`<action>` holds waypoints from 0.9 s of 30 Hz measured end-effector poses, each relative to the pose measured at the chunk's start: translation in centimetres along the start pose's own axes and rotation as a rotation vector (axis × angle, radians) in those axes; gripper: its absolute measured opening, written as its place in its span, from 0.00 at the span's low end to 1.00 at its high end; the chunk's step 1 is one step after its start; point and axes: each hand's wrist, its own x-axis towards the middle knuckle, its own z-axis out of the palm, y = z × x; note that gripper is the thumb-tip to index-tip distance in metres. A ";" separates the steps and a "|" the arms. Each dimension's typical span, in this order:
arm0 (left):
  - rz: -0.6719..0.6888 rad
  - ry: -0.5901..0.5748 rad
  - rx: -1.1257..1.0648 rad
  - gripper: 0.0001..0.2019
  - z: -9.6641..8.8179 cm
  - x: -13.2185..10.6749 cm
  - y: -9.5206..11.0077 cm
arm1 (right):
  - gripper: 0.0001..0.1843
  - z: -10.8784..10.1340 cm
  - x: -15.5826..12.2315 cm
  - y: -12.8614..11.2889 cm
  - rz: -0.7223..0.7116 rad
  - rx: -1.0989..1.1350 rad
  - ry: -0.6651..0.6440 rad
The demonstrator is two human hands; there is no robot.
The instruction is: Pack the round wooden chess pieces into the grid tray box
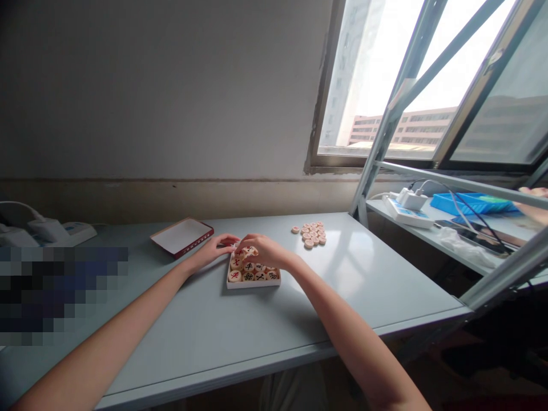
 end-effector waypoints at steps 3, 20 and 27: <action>0.001 0.012 0.012 0.17 0.0 0.0 -0.1 | 0.11 0.7 0.1 0.3 0.032 -0.038 0.035; -0.026 0.031 0.008 0.16 0.1 -0.4 0.7 | 0.14 -4.7 -4.7 6.7 0.650 -0.589 0.169; -0.027 0.021 0.015 0.16 0.1 -0.3 0.5 | 0.20 -3.5 -5.0 9.1 0.587 -0.586 0.093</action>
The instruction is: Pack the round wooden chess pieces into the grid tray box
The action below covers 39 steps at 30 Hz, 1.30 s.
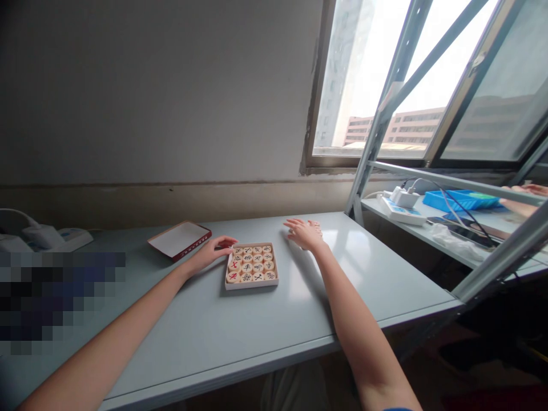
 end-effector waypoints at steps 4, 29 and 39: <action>-0.004 0.008 0.001 0.16 0.0 -0.1 0.1 | 0.18 0.9 0.0 0.3 -0.003 -0.033 -0.061; 0.028 -0.015 0.012 0.16 0.0 0.1 -0.1 | 0.12 -3.7 -0.7 -7.3 -0.386 0.375 -0.086; 0.016 -0.017 0.002 0.16 0.0 0.2 -0.6 | 0.18 -4.0 -1.3 -0.7 0.153 -0.013 -0.256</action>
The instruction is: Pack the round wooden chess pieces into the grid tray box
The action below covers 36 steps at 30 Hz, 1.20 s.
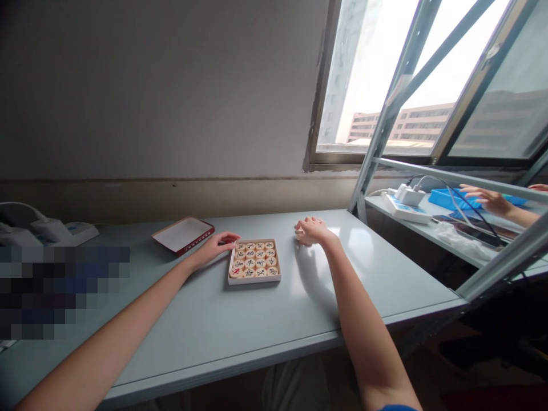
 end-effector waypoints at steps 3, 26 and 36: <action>0.004 0.003 0.000 0.15 0.0 0.0 0.0 | 0.17 -0.2 0.0 -1.3 -0.145 0.098 -0.003; -0.026 0.003 -0.012 0.17 0.0 -0.3 0.7 | 0.12 -0.1 0.0 0.0 0.010 0.096 0.044; -0.025 0.008 0.007 0.16 0.0 -0.2 0.4 | 0.13 0.2 0.2 0.2 -0.010 0.076 0.115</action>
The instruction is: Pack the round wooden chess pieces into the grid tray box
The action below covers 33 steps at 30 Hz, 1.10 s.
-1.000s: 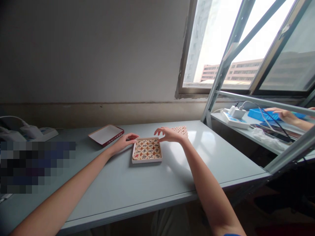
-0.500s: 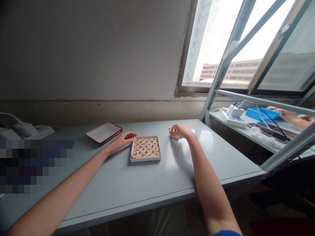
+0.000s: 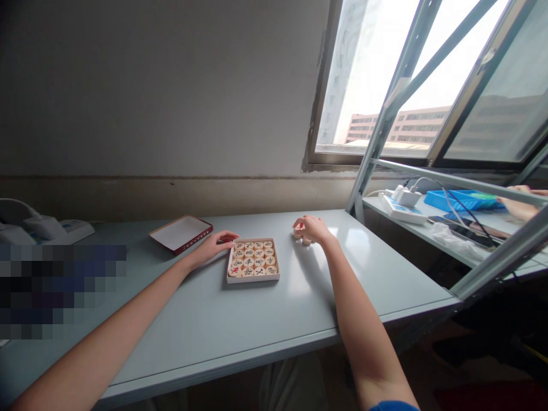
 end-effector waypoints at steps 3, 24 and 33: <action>-0.002 -0.006 -0.009 0.16 0.0 -0.2 0.2 | 0.12 0.1 0.0 0.1 0.008 0.006 -0.003; 0.025 -0.002 0.006 0.16 -0.1 0.2 -0.2 | 0.13 -0.1 -2.3 -10.3 -0.742 0.482 -0.297; -0.014 0.002 0.016 0.15 0.0 -0.2 0.6 | 0.13 -1.5 -0.8 -0.4 -0.155 0.105 -0.198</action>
